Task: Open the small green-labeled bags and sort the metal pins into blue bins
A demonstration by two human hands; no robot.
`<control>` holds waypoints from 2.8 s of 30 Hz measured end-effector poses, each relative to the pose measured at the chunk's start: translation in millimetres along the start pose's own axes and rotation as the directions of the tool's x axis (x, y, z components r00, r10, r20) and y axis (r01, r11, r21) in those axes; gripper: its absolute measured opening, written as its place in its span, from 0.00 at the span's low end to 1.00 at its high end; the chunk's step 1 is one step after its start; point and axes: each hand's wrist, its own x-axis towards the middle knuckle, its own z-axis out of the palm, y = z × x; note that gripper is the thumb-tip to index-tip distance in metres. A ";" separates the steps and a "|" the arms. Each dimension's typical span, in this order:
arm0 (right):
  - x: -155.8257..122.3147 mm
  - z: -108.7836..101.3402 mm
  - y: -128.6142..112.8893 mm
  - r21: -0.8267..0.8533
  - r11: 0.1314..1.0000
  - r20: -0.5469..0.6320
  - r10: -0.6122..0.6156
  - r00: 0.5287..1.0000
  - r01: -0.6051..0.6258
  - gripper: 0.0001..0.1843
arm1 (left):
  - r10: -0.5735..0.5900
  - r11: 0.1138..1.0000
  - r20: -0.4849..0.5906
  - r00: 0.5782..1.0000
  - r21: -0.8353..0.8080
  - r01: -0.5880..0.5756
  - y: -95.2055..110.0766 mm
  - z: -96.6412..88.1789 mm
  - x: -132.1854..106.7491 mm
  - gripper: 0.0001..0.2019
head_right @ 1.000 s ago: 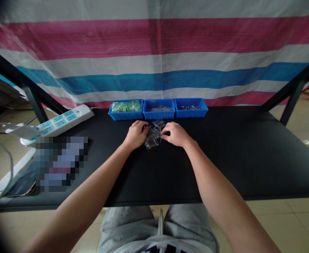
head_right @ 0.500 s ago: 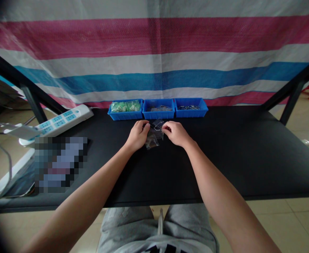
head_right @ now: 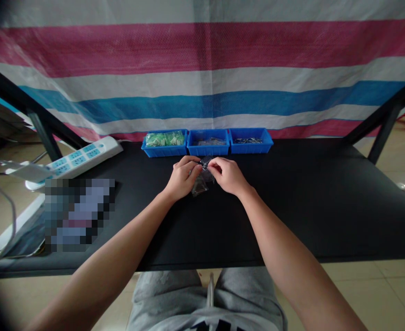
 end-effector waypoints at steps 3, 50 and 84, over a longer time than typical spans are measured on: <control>-0.2 0.0 2.2 0.070 0.994 -0.010 0.086 0.996 -0.085 0.10 | 0.016 0.999 -0.038 0.999 -0.029 -0.018 -1.5 -0.2 0.7 0.11; 18.3 -29.9 53.0 0.765 0.514 -0.045 0.644 0.764 -0.388 0.30 | -0.014 1.000 -0.087 0.996 -0.018 0.013 -7.1 -0.1 2.1 0.10; 1.0 -6.9 19.7 -0.345 0.931 0.172 0.187 0.967 -0.119 0.17 | -0.196 0.979 -0.024 0.980 0.044 0.197 -17.8 3.3 3.8 0.09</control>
